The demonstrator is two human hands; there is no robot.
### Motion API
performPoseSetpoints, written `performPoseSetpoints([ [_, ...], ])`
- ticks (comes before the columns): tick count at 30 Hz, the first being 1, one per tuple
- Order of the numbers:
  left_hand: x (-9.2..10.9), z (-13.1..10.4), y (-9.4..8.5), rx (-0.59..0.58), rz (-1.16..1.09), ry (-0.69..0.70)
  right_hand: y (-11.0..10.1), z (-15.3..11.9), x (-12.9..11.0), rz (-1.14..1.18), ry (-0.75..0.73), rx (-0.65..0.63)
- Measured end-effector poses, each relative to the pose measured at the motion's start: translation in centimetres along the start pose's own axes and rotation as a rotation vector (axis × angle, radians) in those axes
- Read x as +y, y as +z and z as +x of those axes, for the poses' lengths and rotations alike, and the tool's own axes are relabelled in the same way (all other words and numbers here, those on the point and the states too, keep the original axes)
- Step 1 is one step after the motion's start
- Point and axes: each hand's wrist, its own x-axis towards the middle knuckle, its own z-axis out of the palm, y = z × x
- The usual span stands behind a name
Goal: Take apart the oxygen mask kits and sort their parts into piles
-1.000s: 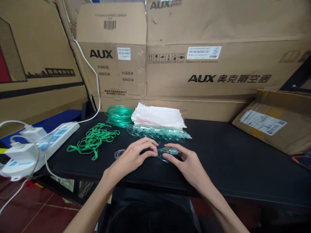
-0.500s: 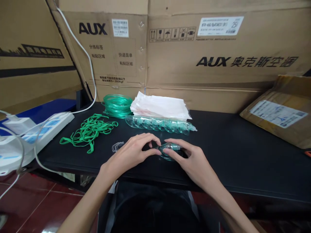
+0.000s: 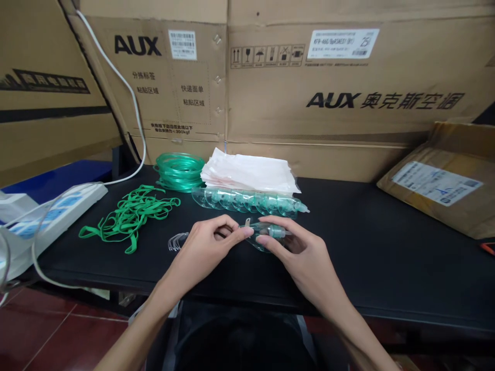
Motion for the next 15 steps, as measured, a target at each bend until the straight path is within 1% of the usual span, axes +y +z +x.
performPoseSetpoints([
  [3, 0.21, -0.05, 0.48, 0.054, -0.047, -0.028, 0.26, 0.26, 0.29, 0.009, -0.045, -0.007],
  [6, 0.15, -0.05, 0.68, 0.003, -0.137, -0.029, 0.36, 0.36, 0.62, -0.035, -0.101, -0.025],
  [9, 0.16, -0.06, 0.74, -0.053, -0.226, -0.005, 0.46, 0.41, 0.67, 0.044, -0.12, -0.063],
  [12, 0.36, -0.11, 0.78, -0.042, -0.258, 0.042, 0.46, 0.52, 0.33, 0.136, -0.053, -0.047],
  [15, 0.53, -0.17, 0.83, -0.037, -0.271, 0.068, 0.24, 0.63, -0.19, 0.144, 0.082, -0.053],
])
